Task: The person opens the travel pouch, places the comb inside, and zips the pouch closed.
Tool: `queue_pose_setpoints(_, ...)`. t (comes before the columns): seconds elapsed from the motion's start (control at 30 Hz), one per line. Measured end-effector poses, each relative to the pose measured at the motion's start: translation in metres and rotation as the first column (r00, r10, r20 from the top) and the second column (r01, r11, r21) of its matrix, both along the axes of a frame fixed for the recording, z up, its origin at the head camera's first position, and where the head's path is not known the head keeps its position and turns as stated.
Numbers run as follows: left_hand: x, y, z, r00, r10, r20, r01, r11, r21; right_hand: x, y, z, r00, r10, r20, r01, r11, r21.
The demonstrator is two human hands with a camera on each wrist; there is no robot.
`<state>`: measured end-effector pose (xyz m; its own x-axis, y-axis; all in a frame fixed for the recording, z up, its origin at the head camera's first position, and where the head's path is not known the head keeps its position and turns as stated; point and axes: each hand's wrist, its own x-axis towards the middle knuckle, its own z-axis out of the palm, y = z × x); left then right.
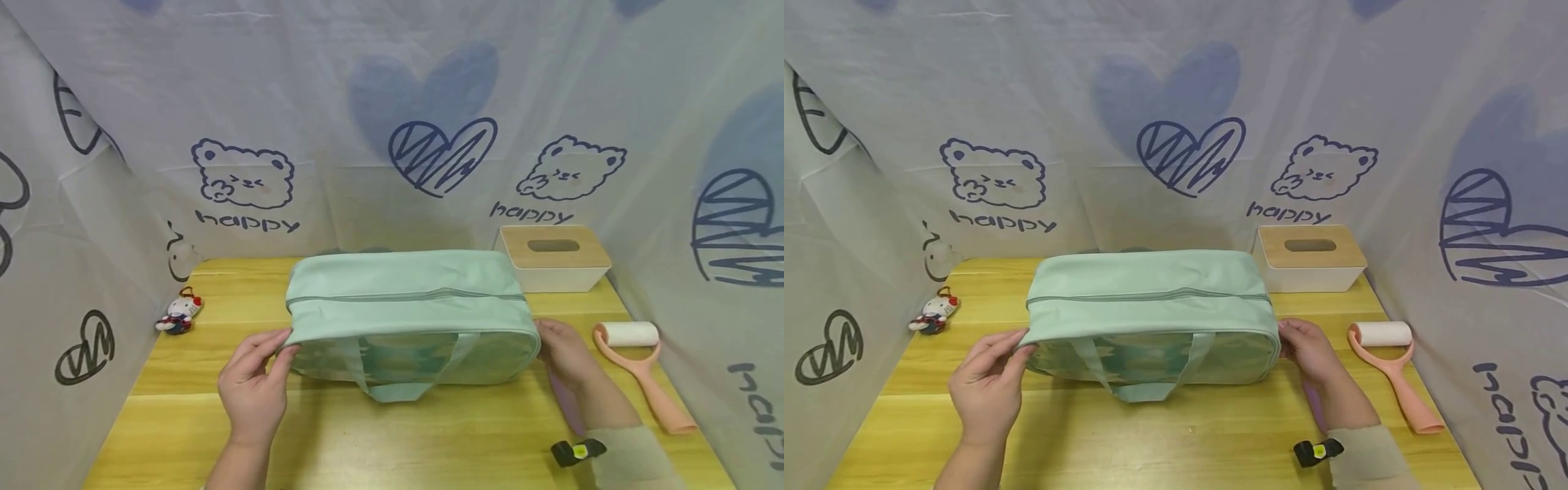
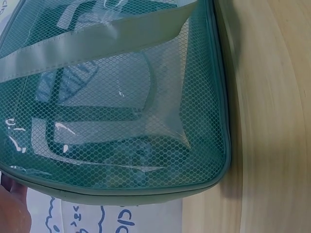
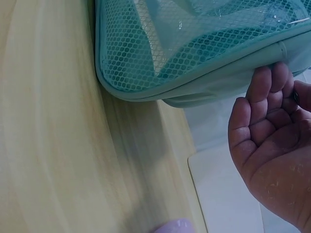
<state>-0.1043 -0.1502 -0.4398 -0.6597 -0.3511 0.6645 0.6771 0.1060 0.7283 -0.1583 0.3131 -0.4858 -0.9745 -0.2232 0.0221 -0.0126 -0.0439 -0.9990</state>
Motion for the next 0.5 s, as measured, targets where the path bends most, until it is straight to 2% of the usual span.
queue_pose_setpoints(0.13,-0.0004,-0.0007,-0.0013,0.998,-0.047,-0.037,0.048,0.998,0.03,-0.0009,0.0008,0.0021,1.0,-0.01,0.001,0.01,1.0,0.019)
queue_pose_setpoints(0.3,-0.0005,-0.002,-0.0022,0.999,-0.024,-0.035,0.025,1.0,0.017,-0.0012,0.0019,0.0046,1.0,-0.026,0.014,0.026,1.0,0.011)
queue_pose_setpoints(0.5,0.0003,-0.0022,-0.0022,0.998,-0.041,-0.044,0.043,0.999,0.031,0.0001,0.004,0.0066,1.0,-0.018,0.014,0.018,0.999,-0.032)
